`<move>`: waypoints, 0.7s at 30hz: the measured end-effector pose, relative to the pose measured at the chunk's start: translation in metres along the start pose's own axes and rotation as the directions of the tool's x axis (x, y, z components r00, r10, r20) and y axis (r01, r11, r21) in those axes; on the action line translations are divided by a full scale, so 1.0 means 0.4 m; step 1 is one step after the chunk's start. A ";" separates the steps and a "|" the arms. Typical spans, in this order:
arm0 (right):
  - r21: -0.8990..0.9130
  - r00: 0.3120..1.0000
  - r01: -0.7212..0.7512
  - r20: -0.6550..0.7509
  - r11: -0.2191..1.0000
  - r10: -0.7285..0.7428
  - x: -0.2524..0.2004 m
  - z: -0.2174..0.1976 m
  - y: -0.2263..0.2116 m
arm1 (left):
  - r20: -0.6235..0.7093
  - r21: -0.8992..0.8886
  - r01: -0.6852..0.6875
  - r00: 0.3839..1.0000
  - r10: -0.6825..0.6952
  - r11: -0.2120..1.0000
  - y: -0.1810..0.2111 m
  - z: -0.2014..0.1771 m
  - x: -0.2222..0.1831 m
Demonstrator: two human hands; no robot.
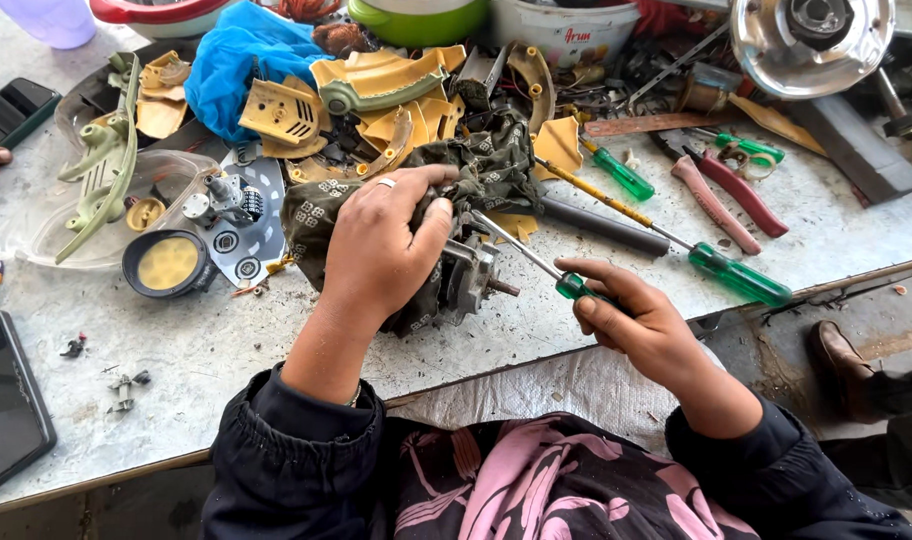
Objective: The person uses various screwdrivers and pliers to disassemble and repair an electric motor on a workbench filled with tools and appliance parts.
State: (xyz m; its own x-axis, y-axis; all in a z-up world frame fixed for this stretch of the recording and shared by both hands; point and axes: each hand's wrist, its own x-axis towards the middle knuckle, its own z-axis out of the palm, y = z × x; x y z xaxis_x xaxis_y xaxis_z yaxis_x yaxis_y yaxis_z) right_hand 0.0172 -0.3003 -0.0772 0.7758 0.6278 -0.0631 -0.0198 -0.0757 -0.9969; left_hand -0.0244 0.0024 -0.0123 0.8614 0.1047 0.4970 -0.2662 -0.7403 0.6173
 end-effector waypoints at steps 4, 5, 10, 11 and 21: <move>-0.069 1.000 0.004 -0.009 0.998 -0.004 0.009 -0.004 -0.001 | 0.015 0.215 -0.104 0.995 0.103 0.971 -0.015 0.010 0.001; -0.050 1.000 -0.003 -0.005 0.999 0.003 0.010 -0.005 -0.002 | 0.043 0.229 -0.101 0.995 0.094 0.968 -0.015 0.010 0.001; -0.185 1.000 -0.001 0.004 0.983 0.002 0.016 -0.015 -0.035 | 0.176 0.244 -0.121 0.981 0.079 0.962 -0.009 -0.005 0.009; -0.243 1.000 0.007 0.024 0.970 -0.002 0.018 -0.022 -0.053 | 0.209 0.258 -0.110 0.976 0.055 0.960 -0.006 -0.007 0.012; -0.706 0.945 0.263 0.326 0.657 -0.027 0.078 -0.014 -0.278 | 0.321 0.251 -0.092 0.947 0.007 0.964 0.003 -0.007 0.037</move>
State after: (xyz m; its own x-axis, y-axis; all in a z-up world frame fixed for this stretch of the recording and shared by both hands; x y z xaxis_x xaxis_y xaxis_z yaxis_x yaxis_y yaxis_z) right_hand 0.0472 -0.2766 0.0320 0.5280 0.8479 -0.0475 0.6361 -0.4320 -0.6393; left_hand -0.0132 0.0050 -0.0025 0.9526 -0.1191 0.2798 -0.2275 -0.8896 0.3960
